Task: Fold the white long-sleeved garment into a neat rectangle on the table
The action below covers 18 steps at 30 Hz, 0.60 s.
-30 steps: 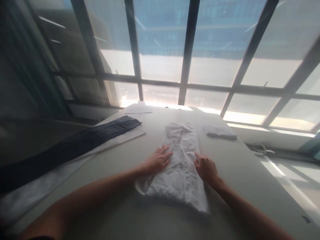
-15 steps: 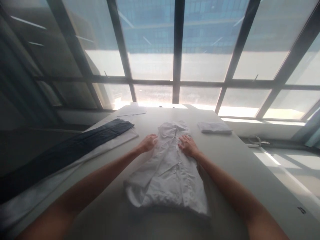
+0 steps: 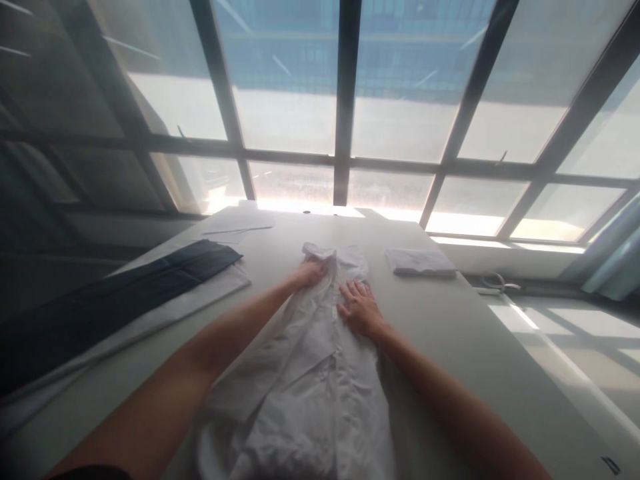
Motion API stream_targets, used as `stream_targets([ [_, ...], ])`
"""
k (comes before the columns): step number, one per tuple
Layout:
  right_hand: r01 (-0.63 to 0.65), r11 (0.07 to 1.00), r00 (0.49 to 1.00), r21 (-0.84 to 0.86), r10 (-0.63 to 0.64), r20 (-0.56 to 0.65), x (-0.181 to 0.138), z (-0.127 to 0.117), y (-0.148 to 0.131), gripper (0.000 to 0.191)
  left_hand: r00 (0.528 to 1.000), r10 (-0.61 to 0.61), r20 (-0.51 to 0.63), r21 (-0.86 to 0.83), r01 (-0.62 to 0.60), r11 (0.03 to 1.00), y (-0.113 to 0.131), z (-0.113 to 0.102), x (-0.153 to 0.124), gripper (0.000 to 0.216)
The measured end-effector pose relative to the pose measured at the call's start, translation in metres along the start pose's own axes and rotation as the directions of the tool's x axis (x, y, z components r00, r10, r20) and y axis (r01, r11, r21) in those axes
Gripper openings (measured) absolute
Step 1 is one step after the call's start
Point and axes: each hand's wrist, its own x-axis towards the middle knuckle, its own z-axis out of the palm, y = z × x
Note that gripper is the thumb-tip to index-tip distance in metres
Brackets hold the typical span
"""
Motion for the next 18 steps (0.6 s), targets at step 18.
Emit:
stream_targets([
  [18,-0.564,0.821,0.795,0.084,0.568,-0.212,0.064,-0.019,0.187,0.062,0.975,-0.204,0.087,0.042,0.201,0.979,0.003,0.009,0.03,0.056],
])
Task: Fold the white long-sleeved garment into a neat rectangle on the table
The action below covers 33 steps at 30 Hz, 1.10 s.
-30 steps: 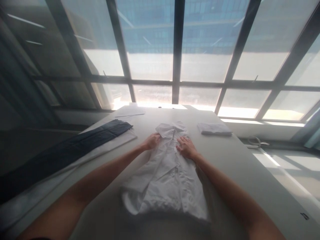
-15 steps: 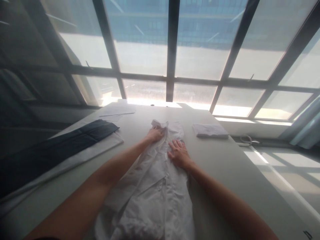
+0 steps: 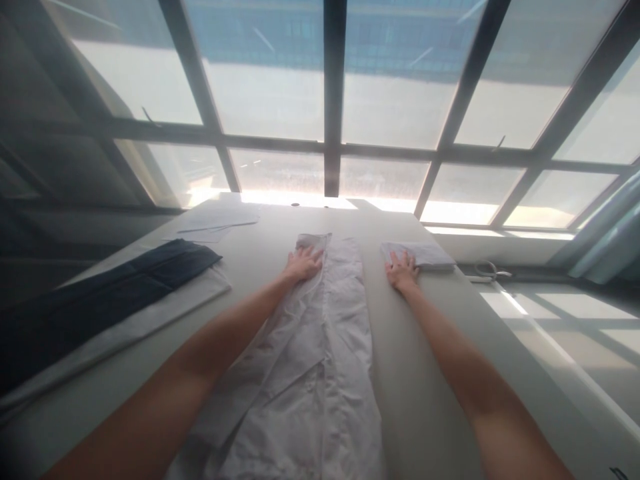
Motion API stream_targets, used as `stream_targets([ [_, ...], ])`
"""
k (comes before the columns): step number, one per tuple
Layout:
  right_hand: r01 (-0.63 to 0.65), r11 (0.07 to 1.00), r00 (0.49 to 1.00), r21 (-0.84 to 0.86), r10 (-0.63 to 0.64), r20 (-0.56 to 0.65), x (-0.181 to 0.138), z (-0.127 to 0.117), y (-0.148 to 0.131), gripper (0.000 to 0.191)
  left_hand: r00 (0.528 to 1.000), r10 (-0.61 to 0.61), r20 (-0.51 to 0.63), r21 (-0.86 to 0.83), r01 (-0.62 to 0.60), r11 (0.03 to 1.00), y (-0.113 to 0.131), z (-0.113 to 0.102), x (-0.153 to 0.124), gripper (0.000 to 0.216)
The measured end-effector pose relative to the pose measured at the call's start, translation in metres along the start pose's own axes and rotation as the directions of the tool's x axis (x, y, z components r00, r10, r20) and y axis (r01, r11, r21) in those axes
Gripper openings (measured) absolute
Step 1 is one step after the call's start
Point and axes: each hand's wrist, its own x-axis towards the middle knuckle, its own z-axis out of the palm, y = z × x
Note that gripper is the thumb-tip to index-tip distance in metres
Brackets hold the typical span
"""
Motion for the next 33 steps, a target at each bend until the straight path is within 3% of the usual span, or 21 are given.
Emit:
stream_targets([
  [6,-0.05,0.993,0.995,-0.109,0.059,0.082,0.042,-0.006,0.016,0.062,0.998,-0.07,0.002,0.004,0.07,0.998,-0.011,-0.001,0.018,0.054],
  [9,-0.043,0.992,0.997,-0.118,0.051,0.059,0.052,-0.008,0.019,0.062,0.996,-0.064,-0.063,0.0,0.064,0.998,-0.017,-0.002,0.027,0.05],
  [15,-0.05,0.986,0.973,-0.161,0.012,-0.23,0.029,-0.005,0.01,0.062,0.98,0.03,-0.199,0.014,-0.028,1.0,-0.015,-0.006,0.026,0.039],
  [21,0.005,0.989,0.977,-0.149,-0.037,-0.21,-0.003,-0.004,-0.011,0.057,0.989,0.069,-0.131,0.046,-0.063,0.997,0.003,-0.004,-0.002,0.036],
  [26,0.188,0.979,0.96,-0.073,-0.199,-0.199,-0.033,0.002,-0.047,0.051,0.993,0.059,-0.105,0.109,-0.047,0.993,0.013,-0.006,-0.048,0.053],
  [30,0.406,0.904,0.903,0.134,-0.374,-0.21,-0.068,0.006,-0.103,0.039,0.994,0.047,-0.094,0.067,-0.041,0.997,0.015,-0.012,-0.077,0.046],
  [33,0.487,0.854,0.873,0.182,-0.473,-0.118,-0.098,0.009,-0.146,0.047,0.995,0.069,-0.077,0.005,-0.068,0.998,0.012,-0.019,-0.083,0.047],
])
